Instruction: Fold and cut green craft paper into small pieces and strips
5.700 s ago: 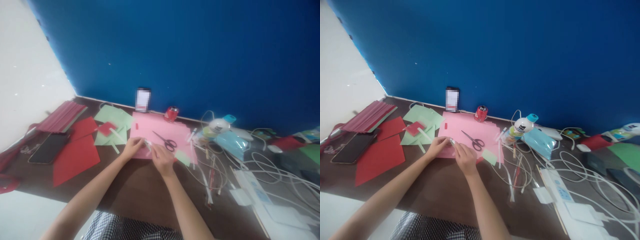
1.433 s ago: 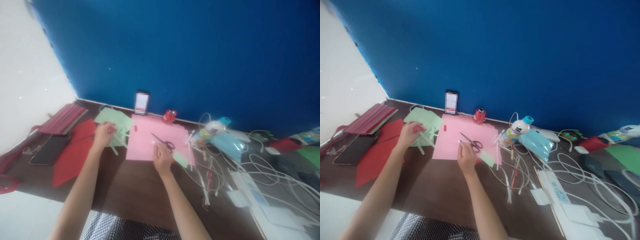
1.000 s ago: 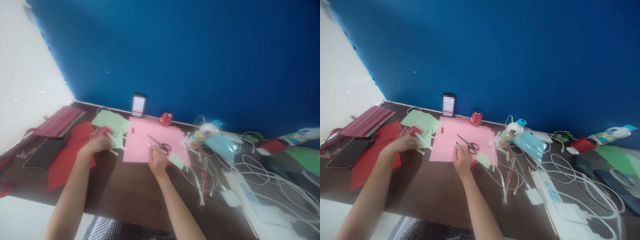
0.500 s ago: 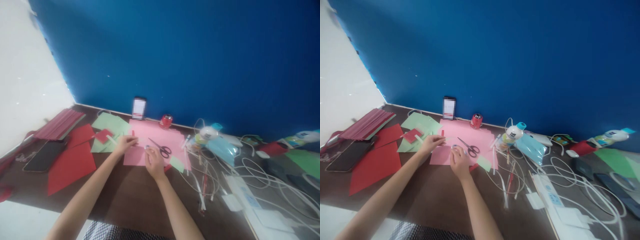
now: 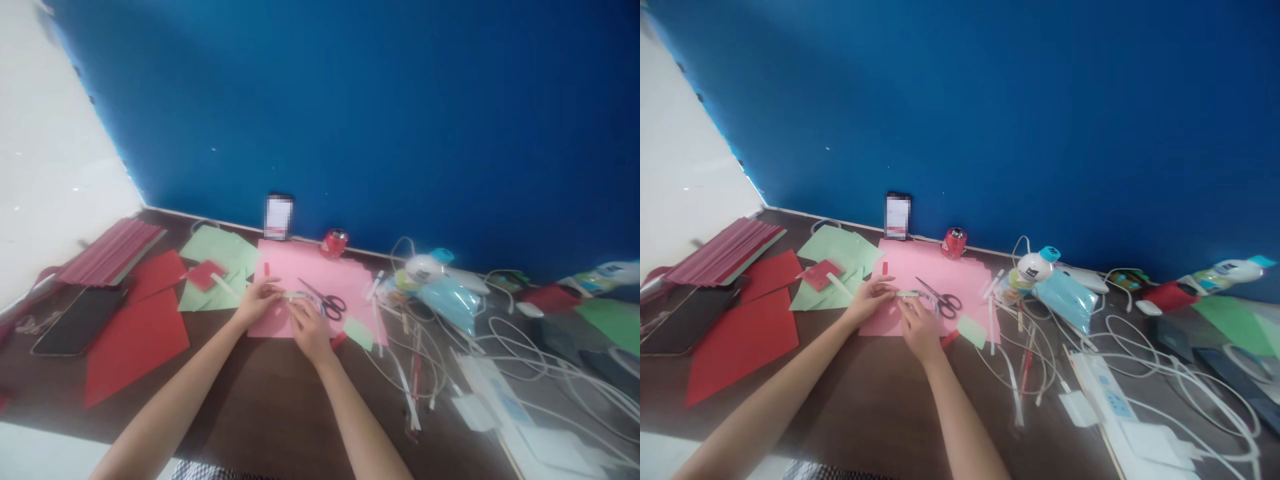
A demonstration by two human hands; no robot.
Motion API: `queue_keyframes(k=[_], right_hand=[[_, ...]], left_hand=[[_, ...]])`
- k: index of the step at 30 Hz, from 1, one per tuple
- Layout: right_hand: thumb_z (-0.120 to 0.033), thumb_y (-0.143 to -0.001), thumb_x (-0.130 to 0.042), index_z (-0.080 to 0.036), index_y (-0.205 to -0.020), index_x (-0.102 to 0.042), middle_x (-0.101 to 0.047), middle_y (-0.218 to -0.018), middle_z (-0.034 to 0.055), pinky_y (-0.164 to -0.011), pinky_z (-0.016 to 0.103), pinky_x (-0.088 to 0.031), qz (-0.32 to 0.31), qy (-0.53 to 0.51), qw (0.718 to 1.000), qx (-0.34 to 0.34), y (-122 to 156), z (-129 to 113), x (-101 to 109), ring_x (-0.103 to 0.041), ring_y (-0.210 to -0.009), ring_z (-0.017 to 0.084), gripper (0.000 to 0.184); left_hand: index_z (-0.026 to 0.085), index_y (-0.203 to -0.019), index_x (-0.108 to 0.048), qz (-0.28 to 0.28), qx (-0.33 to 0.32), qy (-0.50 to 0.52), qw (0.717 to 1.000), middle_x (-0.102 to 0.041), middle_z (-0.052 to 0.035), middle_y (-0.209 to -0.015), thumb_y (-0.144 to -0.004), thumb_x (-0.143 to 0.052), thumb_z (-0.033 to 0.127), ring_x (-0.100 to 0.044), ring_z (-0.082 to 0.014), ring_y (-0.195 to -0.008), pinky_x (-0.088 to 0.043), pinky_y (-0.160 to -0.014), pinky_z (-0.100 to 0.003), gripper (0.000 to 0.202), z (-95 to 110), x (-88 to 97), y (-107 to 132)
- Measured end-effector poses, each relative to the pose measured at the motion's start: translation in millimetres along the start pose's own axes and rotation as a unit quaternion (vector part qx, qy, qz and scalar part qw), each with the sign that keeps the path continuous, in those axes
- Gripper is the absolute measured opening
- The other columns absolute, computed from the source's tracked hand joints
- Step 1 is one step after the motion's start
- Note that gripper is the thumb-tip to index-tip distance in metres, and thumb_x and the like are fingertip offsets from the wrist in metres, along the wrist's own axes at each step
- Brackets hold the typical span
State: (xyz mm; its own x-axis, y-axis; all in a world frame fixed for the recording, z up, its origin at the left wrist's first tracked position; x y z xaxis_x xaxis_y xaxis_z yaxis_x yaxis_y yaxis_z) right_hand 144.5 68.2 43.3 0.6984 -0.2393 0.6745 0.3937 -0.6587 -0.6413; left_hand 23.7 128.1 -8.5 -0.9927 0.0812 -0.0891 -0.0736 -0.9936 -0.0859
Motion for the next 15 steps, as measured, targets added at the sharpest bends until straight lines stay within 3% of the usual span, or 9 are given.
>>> queue_keyframes(k=[5,10,15], right_hand=[[-0.011,-0.082,-0.043,-0.019,-0.101,-0.06,-0.061,-0.093,0.0073,-0.079,0.029,-0.047,0.011,0.005,1.0,-0.024,-2,-4,4,-0.057,-0.091,0.016,0.027],[-0.011,-0.082,-0.044,-0.018,-0.103,-0.06,-0.06,-0.094,0.0075,-0.082,0.03,-0.047,0.022,-0.023,0.999,-0.037,-3,-4,9,-0.056,-0.094,0.016,0.027],[-0.012,-0.082,-0.044,-0.019,-0.102,-0.061,-0.061,-0.094,0.0083,-0.079,0.032,-0.049,0.051,-0.037,0.997,-0.048,-2,-1,17,-0.057,-0.093,0.017,0.027]], left_hand=[[0.013,-0.092,-0.061,0.003,-0.028,-0.031,0.999,-0.063,-0.0101,-0.101,-0.069,-0.062,0.028,-0.06,-0.0198,-0.093,-0.047,-0.085,-0.035,0.027,7,-2.0,5],[0.013,-0.086,-0.066,-0.035,-0.032,-0.06,0.997,-0.067,-0.0096,-0.091,-0.067,-0.065,0.028,-0.062,-0.02,-0.086,-0.048,-0.082,-0.034,0.024,8,-14.8,9],[0.013,-0.094,-0.064,-0.04,-0.044,-0.059,0.996,-0.068,-0.0081,-0.084,-0.068,-0.065,0.029,-0.062,-0.0173,-0.077,-0.049,-0.076,-0.032,0.031,8,-22.9,11]])
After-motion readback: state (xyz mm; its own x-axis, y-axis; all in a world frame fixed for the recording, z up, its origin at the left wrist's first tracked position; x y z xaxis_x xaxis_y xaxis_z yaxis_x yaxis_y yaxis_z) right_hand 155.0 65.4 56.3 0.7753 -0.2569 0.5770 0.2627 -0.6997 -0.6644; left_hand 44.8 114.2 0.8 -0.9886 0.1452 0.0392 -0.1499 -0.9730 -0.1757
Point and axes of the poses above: each hand's wrist, its own y-axis away from the middle knuckle, its own x-axis out of the back of the hand, z = x × y, the point moved 10 cm from there along -y, towards the middle knuckle
